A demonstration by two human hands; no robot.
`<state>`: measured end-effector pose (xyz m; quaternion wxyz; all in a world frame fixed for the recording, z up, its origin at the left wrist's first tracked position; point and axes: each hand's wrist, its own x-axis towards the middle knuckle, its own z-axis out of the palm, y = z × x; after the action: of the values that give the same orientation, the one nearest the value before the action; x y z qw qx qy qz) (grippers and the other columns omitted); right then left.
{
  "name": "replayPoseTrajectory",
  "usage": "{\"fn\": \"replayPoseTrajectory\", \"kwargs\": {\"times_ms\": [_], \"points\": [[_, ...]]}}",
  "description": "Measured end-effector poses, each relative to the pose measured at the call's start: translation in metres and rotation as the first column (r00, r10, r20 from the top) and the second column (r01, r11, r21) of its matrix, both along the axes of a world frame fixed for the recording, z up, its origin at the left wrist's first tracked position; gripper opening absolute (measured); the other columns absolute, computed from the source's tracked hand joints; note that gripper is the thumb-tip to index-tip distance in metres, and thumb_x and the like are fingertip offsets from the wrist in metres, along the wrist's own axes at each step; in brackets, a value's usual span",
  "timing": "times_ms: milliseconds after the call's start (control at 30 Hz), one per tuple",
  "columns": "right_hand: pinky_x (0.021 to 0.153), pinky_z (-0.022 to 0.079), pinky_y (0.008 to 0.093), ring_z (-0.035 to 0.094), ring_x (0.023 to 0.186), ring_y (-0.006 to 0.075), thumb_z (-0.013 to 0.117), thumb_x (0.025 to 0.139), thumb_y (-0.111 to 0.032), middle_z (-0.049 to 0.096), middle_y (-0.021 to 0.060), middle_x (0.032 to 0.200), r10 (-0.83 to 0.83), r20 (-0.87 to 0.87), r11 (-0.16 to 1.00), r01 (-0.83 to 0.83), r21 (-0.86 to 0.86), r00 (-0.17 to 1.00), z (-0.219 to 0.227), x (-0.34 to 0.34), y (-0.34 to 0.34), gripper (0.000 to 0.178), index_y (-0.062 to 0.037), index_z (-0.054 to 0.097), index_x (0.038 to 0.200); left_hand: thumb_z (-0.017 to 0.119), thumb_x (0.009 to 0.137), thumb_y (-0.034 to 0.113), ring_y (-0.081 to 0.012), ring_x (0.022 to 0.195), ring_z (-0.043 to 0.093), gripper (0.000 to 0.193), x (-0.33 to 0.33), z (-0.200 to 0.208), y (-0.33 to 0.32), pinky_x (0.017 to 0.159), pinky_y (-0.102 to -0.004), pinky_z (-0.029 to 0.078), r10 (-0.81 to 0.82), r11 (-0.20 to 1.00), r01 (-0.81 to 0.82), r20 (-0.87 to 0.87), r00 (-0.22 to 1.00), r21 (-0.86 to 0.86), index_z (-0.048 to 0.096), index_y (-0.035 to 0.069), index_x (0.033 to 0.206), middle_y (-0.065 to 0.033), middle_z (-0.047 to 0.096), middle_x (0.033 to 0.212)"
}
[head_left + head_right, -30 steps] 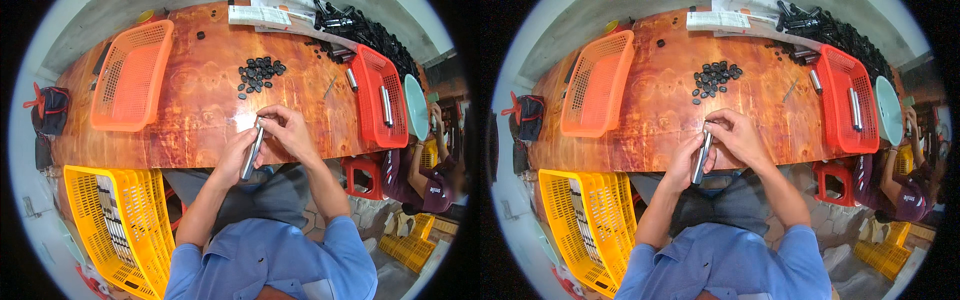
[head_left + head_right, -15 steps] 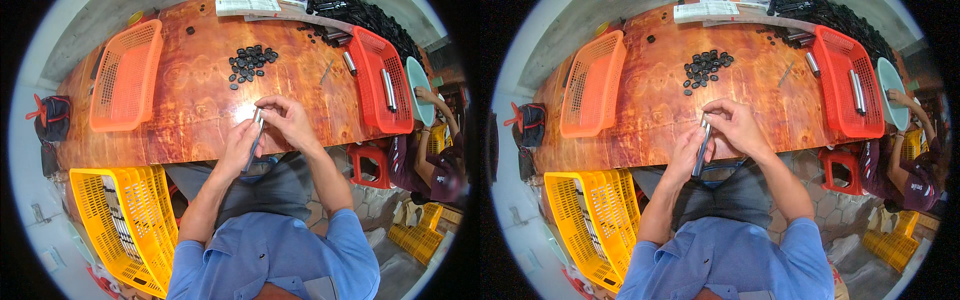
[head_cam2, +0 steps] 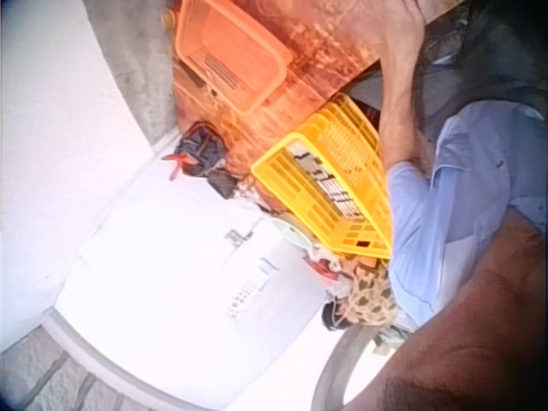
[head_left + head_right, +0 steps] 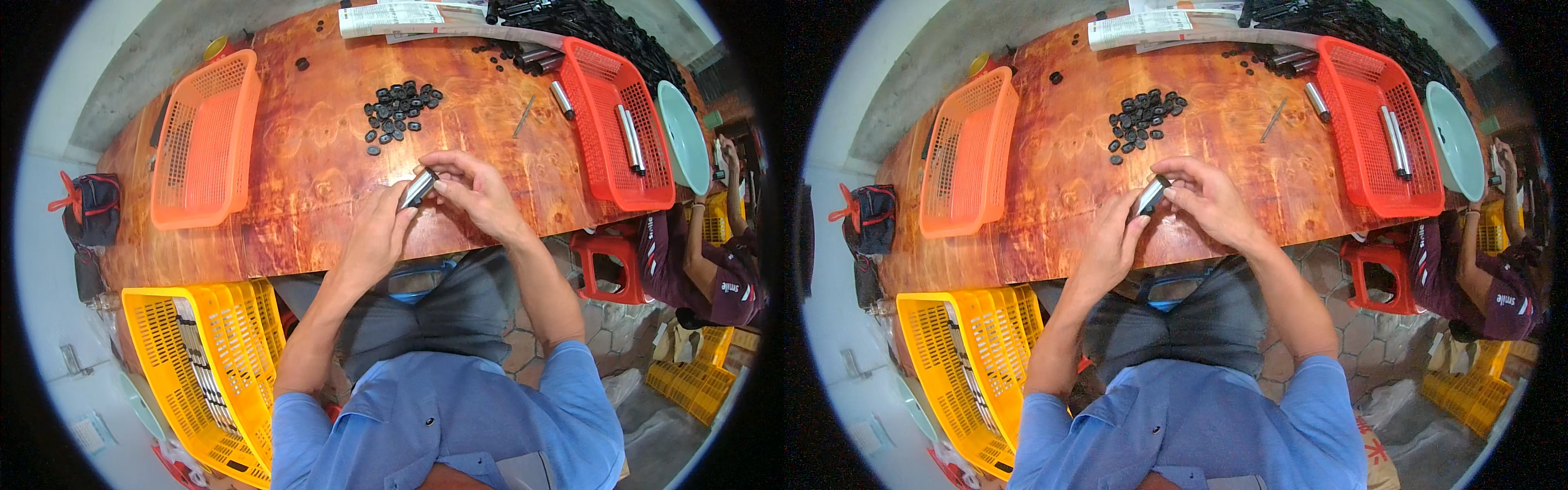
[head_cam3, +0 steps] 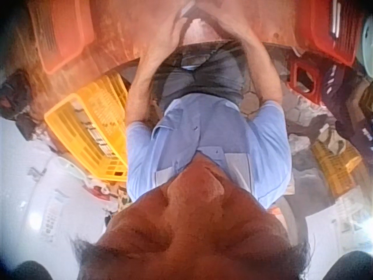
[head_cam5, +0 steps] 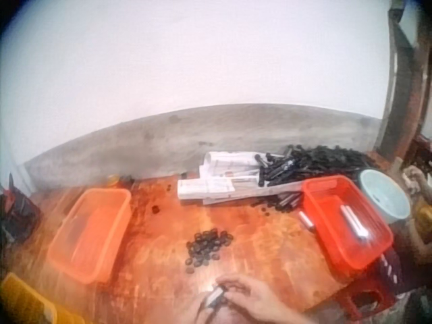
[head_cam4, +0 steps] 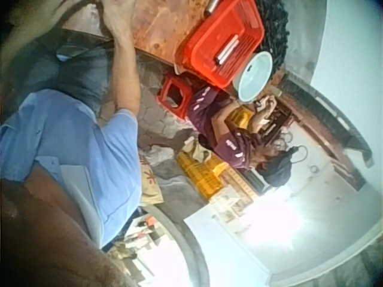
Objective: The person assembles markers by picking up a silver cylindrical body and a black cap, then screwing them together. The person places the completed markers into a yellow basket. The person repeats this process multiple times.
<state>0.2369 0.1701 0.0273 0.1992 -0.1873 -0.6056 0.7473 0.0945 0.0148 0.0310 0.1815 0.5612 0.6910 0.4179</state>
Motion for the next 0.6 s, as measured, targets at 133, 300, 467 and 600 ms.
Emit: {"fn": "replayPoseTrajectory", "kwargs": {"times_ms": [133, 300, 467, 600], "points": [[0.083, 0.054, 0.0301, 0.068, 0.095, 0.0158, 0.063, 0.095, -0.009, 0.072, 0.0116, 0.105, -0.042, 0.251, 0.991, 0.008, 0.137, 0.967, 0.011, -0.006, 0.011, 0.029, 0.0052, 0.065, 0.121, 0.07, 0.088, 0.008, -0.0358, 0.095, 0.059, 0.045, -0.011, -0.013, 0.013, 0.084, -0.0425, 0.049, 0.007, 0.999, 0.009, -0.409, 0.913, 0.038, 0.056, 0.0, 0.129, -0.0184, 0.059, 0.104], [0.071, 0.052, 0.0261, 0.065, 0.082, 0.0106, 0.063, 0.094, -0.008, 0.07, 0.0053, 0.089, -0.108, 0.285, 0.909, -0.022, 0.417, 0.952, -0.003, -0.008, 0.022, 0.023, 0.004, 0.068, 0.113, 0.075, 0.082, 0.01, -0.031, 0.095, 0.06, 0.049, -0.014, -0.017, 0.019, 0.081, -0.0419, 0.049, -0.023, 1.0, 0.026, -0.614, 0.789, -0.003, 0.058, 0.002, 0.128, -0.0131, 0.06, 0.102], [0.076, 0.053, 0.029, 0.066, 0.086, 0.014, 0.065, 0.091, -0.004, 0.071, 0.0085, 0.095, -0.12, 0.271, 0.91, -0.003, 0.414, 0.955, -0.001, -0.004, 0.015, 0.021, 0.0045, 0.069, 0.11, 0.077, 0.081, 0.009, -0.0298, 0.094, 0.061, 0.048, -0.008, -0.019, 0.017, 0.08, -0.0405, 0.049, 0.045, 0.996, 0.009, -0.595, 0.803, 0.087, 0.06, 0.001, 0.125, -0.013, 0.061, 0.104], [0.081, 0.053, 0.0299, 0.067, 0.092, 0.0157, 0.065, 0.089, 0.0, 0.07, 0.0094, 0.102, -0.117, 0.211, 0.883, 0.004, 0.47, 0.971, -0.007, 0.001, 0.013, 0.02, 0.0035, 0.069, 0.109, 0.079, 0.079, 0.007, -0.0301, 0.092, 0.061, 0.049, -0.004, -0.022, 0.017, 0.08, -0.0399, 0.049, 0.1, 0.989, -0.02, -0.564, 0.82, 0.146, 0.061, 0.001, 0.124, -0.0135, 0.062, 0.106]]}}
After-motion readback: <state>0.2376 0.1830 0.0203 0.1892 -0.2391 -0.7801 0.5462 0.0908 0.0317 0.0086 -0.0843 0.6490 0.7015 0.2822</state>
